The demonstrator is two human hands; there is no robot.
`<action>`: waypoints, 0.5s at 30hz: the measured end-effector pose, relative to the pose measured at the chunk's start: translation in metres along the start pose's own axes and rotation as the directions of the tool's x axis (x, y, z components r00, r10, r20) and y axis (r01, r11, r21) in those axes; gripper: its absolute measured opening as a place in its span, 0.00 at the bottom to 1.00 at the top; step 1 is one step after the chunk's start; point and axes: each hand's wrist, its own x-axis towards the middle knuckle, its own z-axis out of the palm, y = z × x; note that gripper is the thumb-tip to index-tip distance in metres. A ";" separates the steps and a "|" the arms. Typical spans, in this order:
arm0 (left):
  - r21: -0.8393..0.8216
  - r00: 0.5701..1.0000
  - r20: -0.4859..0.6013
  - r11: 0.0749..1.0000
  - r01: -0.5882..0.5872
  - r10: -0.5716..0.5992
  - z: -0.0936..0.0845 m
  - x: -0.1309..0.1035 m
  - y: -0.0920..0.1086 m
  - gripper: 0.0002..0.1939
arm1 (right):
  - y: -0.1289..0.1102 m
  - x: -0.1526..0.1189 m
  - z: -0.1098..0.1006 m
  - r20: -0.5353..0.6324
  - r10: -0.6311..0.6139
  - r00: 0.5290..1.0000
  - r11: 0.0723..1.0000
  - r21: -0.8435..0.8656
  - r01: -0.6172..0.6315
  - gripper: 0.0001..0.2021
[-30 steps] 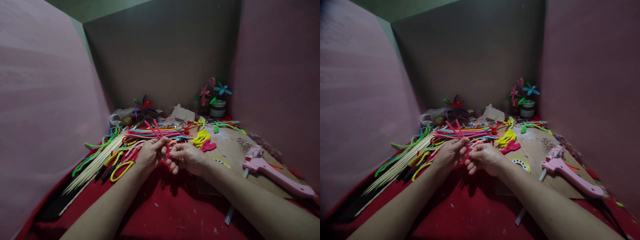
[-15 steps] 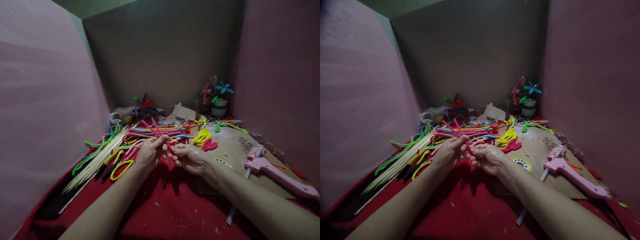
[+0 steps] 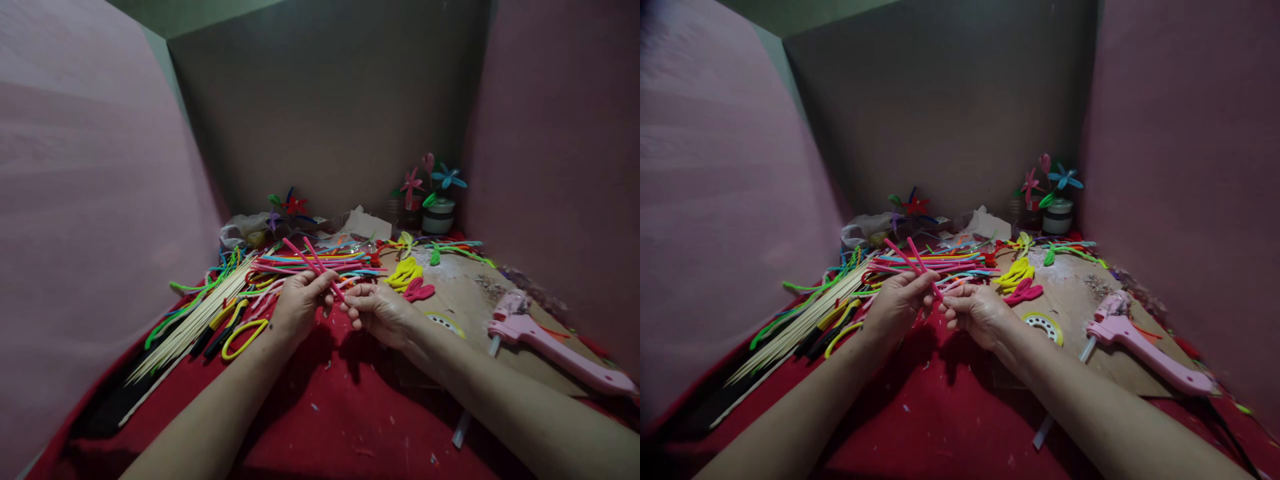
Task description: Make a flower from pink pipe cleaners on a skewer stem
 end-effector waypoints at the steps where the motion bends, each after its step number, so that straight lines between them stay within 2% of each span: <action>1: 0.013 0.999 0.037 1.000 0.028 -0.029 0.000 -0.001 0.000 0.12 | 0.000 0.000 0.000 0.000 -0.025 1.000 1.000 -0.010 0.025 0.10; 4: 0.065 0.991 0.099 0.994 0.085 -0.091 0.001 -0.002 -0.002 0.11 | -0.001 -0.001 0.000 -0.002 -0.088 0.996 0.996 -0.033 0.088 0.11; 7: 0.075 0.994 0.063 0.994 0.082 -0.087 0.000 -0.002 -0.001 0.10 | -0.003 -0.003 0.001 0.031 -0.055 0.998 0.992 -0.109 0.058 0.10; 10: 0.109 0.997 0.026 0.992 0.068 -0.071 0.001 -0.003 0.000 0.10 | -0.003 -0.004 0.004 0.013 -0.009 1.000 0.956 -0.294 0.012 0.07; 13: 0.167 0.998 -0.037 0.984 0.058 -0.053 0.004 -0.004 0.001 0.12 | -0.001 -0.005 0.007 -0.061 -0.057 0.996 0.857 -0.514 0.018 0.08; 15: 0.185 0.995 -0.085 0.981 0.064 -0.049 0.006 -0.004 0.001 0.13 | 0.003 -0.005 0.008 -0.061 -0.162 0.985 0.726 -0.683 0.077 0.10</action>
